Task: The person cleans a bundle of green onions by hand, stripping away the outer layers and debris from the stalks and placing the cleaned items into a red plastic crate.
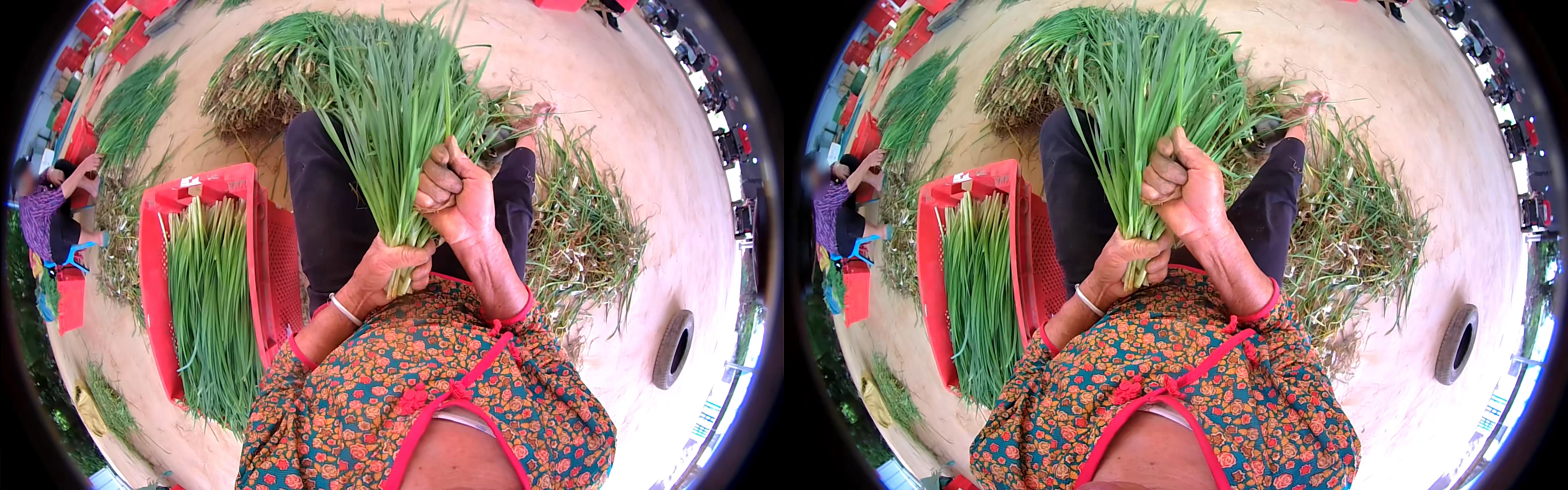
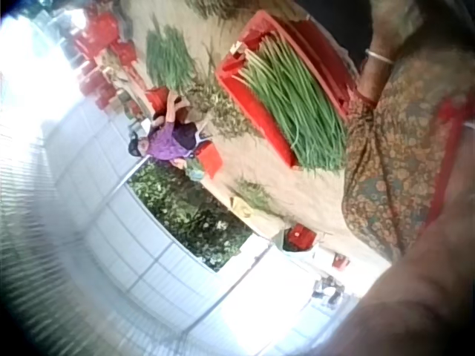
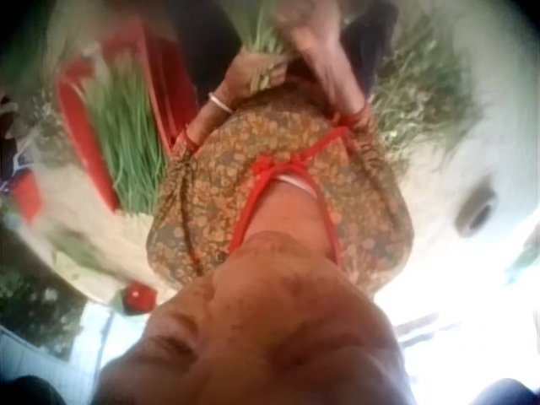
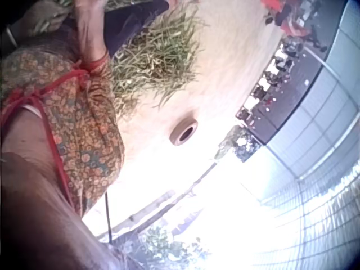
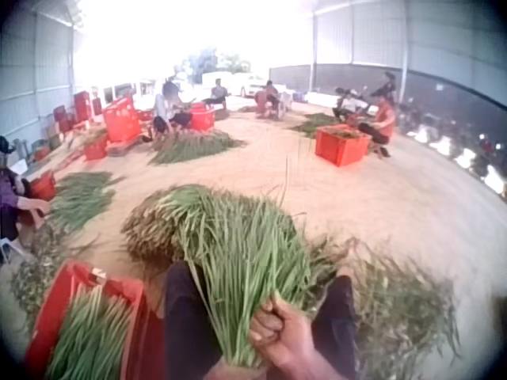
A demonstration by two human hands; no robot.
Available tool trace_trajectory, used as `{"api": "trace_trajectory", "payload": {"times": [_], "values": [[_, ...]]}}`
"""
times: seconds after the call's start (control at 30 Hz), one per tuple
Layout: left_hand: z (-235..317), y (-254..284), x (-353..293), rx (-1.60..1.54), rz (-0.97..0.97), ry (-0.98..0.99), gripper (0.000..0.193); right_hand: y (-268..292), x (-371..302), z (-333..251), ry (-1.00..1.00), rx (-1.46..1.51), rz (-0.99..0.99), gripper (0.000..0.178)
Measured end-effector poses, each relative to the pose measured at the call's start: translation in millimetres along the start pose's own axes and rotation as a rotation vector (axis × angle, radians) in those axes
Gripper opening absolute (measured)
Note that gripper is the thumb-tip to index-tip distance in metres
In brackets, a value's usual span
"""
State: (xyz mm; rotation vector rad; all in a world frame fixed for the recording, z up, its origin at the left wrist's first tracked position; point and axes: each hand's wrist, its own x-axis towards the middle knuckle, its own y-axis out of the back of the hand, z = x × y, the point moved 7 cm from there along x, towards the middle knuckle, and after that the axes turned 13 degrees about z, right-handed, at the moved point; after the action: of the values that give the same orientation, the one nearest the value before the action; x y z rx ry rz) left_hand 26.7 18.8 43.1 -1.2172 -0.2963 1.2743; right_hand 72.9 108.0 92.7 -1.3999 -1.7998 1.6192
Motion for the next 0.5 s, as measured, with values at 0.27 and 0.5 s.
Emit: {"api": "trace_trajectory", "payload": {"times": [0.27, 0.5], "values": [[2, 0, 8, 0.176, 0.085, -0.04, 0.03, -23, 11, -3, 0.165, -0.365, 0.051, 0.033], [-2, 11, 9, 0.349, 0.168, -0.056, 0.031, -35, 7, -54, 0.447, -0.307, 0.01, 0.031]]}}
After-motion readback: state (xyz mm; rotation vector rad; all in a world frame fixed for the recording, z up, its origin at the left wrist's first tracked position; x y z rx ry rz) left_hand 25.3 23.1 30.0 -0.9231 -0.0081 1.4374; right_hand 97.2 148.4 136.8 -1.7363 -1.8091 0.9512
